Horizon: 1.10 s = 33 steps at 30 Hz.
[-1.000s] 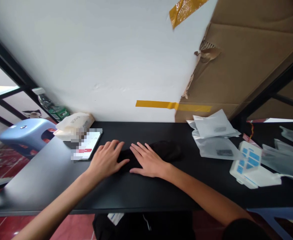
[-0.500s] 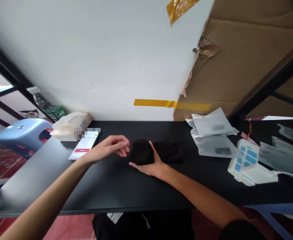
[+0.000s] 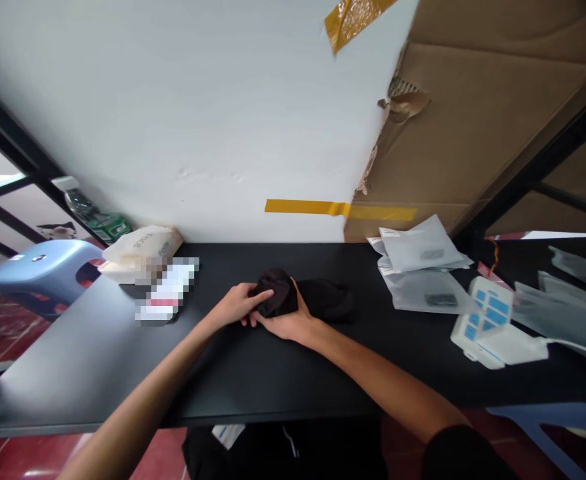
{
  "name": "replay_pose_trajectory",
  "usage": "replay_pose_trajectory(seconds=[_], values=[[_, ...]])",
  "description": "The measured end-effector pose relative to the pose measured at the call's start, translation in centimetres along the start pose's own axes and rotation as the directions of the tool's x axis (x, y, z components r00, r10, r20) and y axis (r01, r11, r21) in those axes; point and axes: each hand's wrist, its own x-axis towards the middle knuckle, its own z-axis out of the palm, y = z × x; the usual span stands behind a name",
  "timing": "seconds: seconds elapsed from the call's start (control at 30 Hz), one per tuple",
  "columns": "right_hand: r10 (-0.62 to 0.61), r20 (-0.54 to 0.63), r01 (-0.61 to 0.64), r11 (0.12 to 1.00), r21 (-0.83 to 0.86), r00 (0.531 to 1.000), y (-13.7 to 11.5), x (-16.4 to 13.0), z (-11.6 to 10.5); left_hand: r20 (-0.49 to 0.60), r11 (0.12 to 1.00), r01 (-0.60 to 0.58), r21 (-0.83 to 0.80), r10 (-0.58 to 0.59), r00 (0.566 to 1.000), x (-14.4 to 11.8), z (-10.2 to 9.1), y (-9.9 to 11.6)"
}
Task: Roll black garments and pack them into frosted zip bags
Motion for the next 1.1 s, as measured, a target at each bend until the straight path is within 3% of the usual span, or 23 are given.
replay_pose_trajectory(seconds=[0.1,0.2,0.27,0.33,0.47,0.53,0.6,0.67,0.7,0.8,0.9,1.0,1.1], values=[[-0.013,-0.006,0.013,0.998,-0.069,1.000,1.7,-1.6,-1.9,0.020,1.000,0.022,-0.002,-0.022,1.000,0.6,-1.4,-0.5],[-0.033,-0.040,0.026,0.987,-0.159,0.999,4.0,-3.7,-3.4,-0.134,0.977,0.072,0.201,-0.046,0.990,0.7,-3.5,-0.3],[0.000,-0.036,-0.007,0.984,-0.176,0.999,5.1,-4.5,-3.8,-0.261,0.899,0.135,0.418,-0.023,0.965,0.7,-4.7,0.6],[0.024,-0.032,-0.029,0.986,-0.162,0.999,5.5,-4.8,-3.6,-0.360,0.765,0.213,0.608,0.027,0.932,0.7,-5.3,2.4],[0.042,-0.058,-0.049,0.992,-0.118,0.997,5.2,-4.1,-2.8,-0.413,0.566,0.262,0.782,0.155,0.898,0.7,-3.2,7.5],[0.047,-0.086,-0.055,0.994,-0.098,0.995,5.1,-3.8,-2.5,-0.384,0.541,0.194,0.818,0.265,0.884,0.7,-1.1,9.5],[0.034,-0.112,-0.042,0.996,-0.075,0.993,5.3,-3.6,-2.3,-0.295,0.578,0.058,0.814,0.325,0.898,0.8,1.1,10.3],[0.006,-0.131,-0.011,0.999,-0.041,0.991,5.7,-3.6,-2.1,-0.139,0.636,-0.154,0.756,0.387,0.912,1.0,2.8,9.6],[-0.010,-0.138,0.007,1.000,-0.022,0.990,5.9,-3.5,-1.9,-0.059,0.650,-0.272,0.710,0.440,0.896,1.2,3.5,8.7],[-0.043,-0.151,0.046,0.999,0.016,0.988,6.5,-3.0,-1.8,0.037,0.588,-0.525,0.616,0.644,0.764,2.1,4.5,5.3],[-0.100,-0.121,0.105,0.994,0.028,0.987,7.1,-2.4,-2.3,0.009,0.542,-0.580,0.608,0.726,0.688,2.9,4.6,2.3],[-0.150,-0.071,0.153,0.987,0.042,0.986,7.8,-2.5,-3.5,-0.085,0.594,-0.554,0.584,0.723,0.685,3.3,4.3,1.0],[-0.137,-0.064,0.140,0.990,0.037,0.988,8.5,-3.5,-4.4,-0.261,0.686,-0.498,0.531,0.691,0.674,3.4,4.0,0.8]])
